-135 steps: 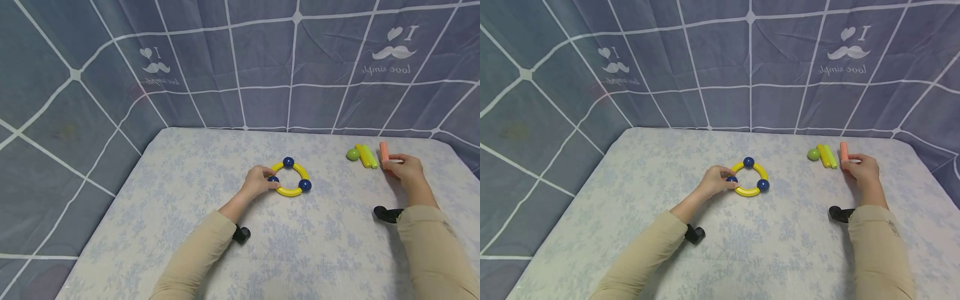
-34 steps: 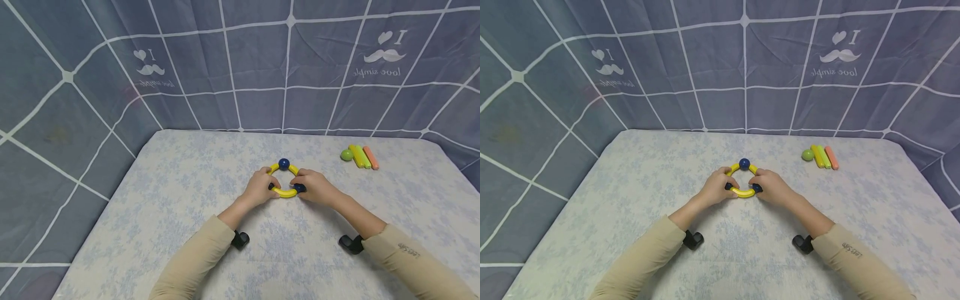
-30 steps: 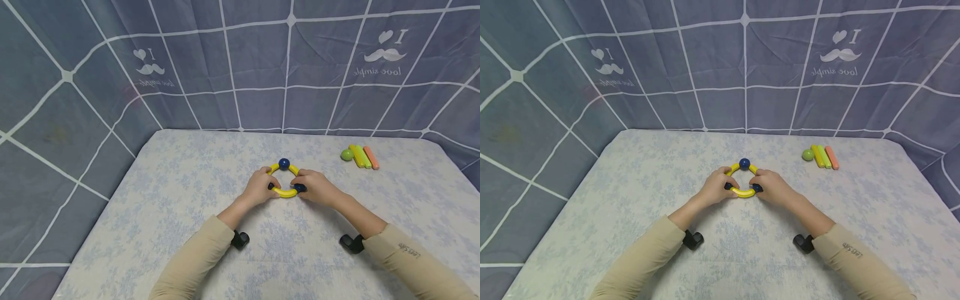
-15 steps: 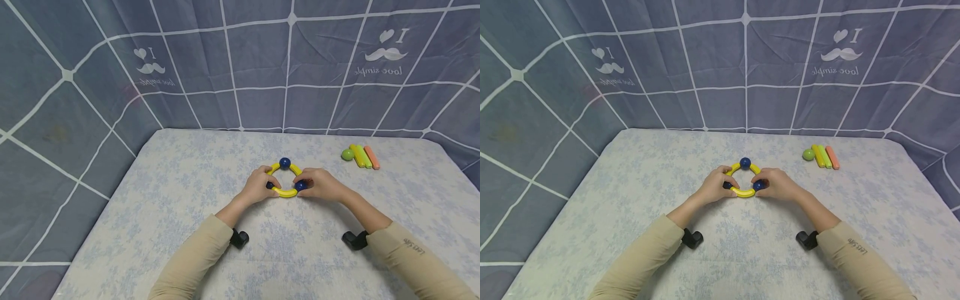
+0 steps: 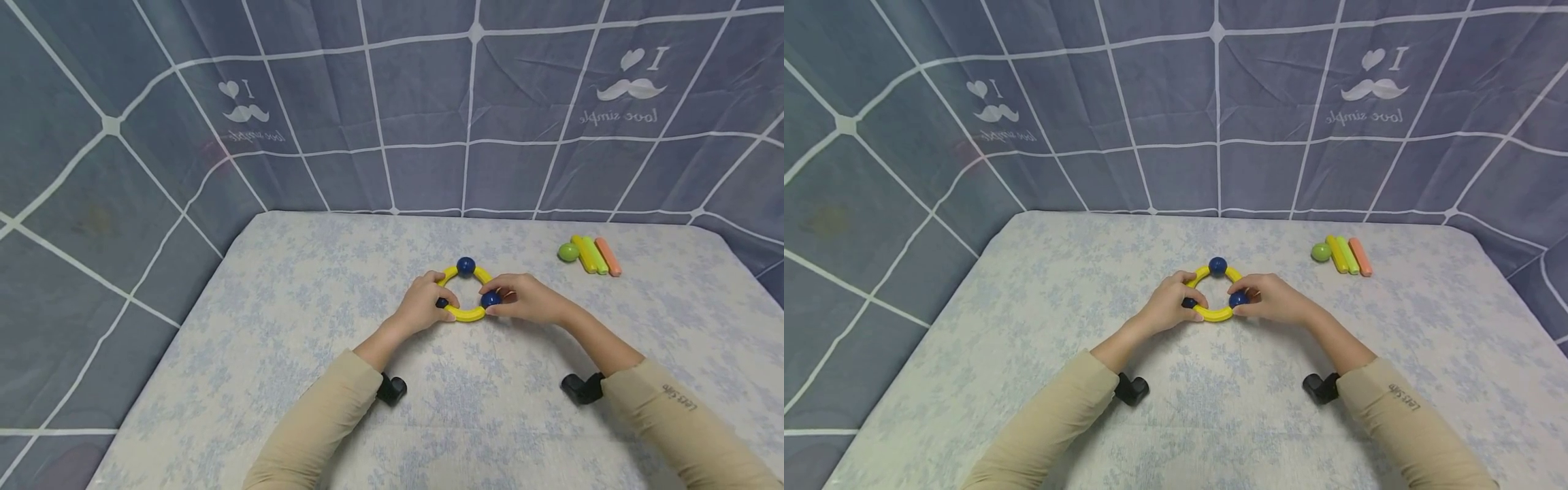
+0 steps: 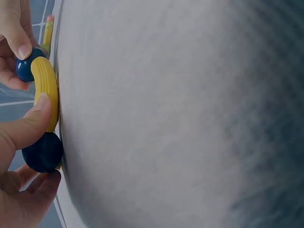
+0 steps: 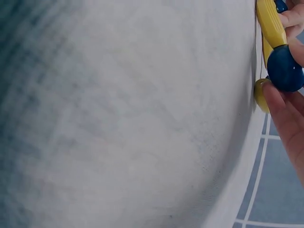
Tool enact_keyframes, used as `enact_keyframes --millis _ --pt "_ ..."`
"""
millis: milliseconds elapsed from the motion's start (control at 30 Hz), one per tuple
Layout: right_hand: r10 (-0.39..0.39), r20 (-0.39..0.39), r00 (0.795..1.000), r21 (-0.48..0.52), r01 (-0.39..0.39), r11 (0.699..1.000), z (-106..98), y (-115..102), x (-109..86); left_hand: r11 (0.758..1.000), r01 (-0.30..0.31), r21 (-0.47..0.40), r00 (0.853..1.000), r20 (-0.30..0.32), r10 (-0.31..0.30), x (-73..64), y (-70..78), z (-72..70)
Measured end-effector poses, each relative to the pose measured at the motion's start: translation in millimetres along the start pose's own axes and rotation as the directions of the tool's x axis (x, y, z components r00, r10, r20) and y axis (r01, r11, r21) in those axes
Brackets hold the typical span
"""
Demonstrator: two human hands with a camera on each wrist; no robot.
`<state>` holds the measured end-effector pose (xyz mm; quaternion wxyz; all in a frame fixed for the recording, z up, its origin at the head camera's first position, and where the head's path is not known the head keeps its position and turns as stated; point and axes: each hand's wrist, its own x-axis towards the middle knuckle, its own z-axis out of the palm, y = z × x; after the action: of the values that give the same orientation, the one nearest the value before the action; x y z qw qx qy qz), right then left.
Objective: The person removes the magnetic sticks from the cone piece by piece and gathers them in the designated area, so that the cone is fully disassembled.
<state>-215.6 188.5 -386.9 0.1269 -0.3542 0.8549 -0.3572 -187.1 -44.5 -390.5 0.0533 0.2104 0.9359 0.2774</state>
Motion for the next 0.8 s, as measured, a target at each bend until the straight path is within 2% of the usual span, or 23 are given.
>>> enact_keyframes --millis 300,600,700,800 --pt "0.038 0.020 0.999 0.088 -0.039 0.995 -2 3 0.5 1.000 0.012 0.005 1.000 0.014 -0.012 0.0 1.5 0.2" --pt "0.110 0.001 0.994 0.130 -0.109 0.985 -3 3 1.7 1.000 -0.001 0.017 1.000 0.022 0.001 -0.6 2.0 0.6" --pt "0.136 -0.026 0.990 0.141 -0.131 0.981 -7 2 1.2 1.000 -0.007 0.021 1.000 0.024 0.007 -0.8 2.4 -0.1" --pt "0.186 -0.099 0.977 0.155 -0.170 0.973 -16 1 -1.2 1.000 -0.010 0.025 1.000 0.026 0.009 -1.2 2.6 -1.0"
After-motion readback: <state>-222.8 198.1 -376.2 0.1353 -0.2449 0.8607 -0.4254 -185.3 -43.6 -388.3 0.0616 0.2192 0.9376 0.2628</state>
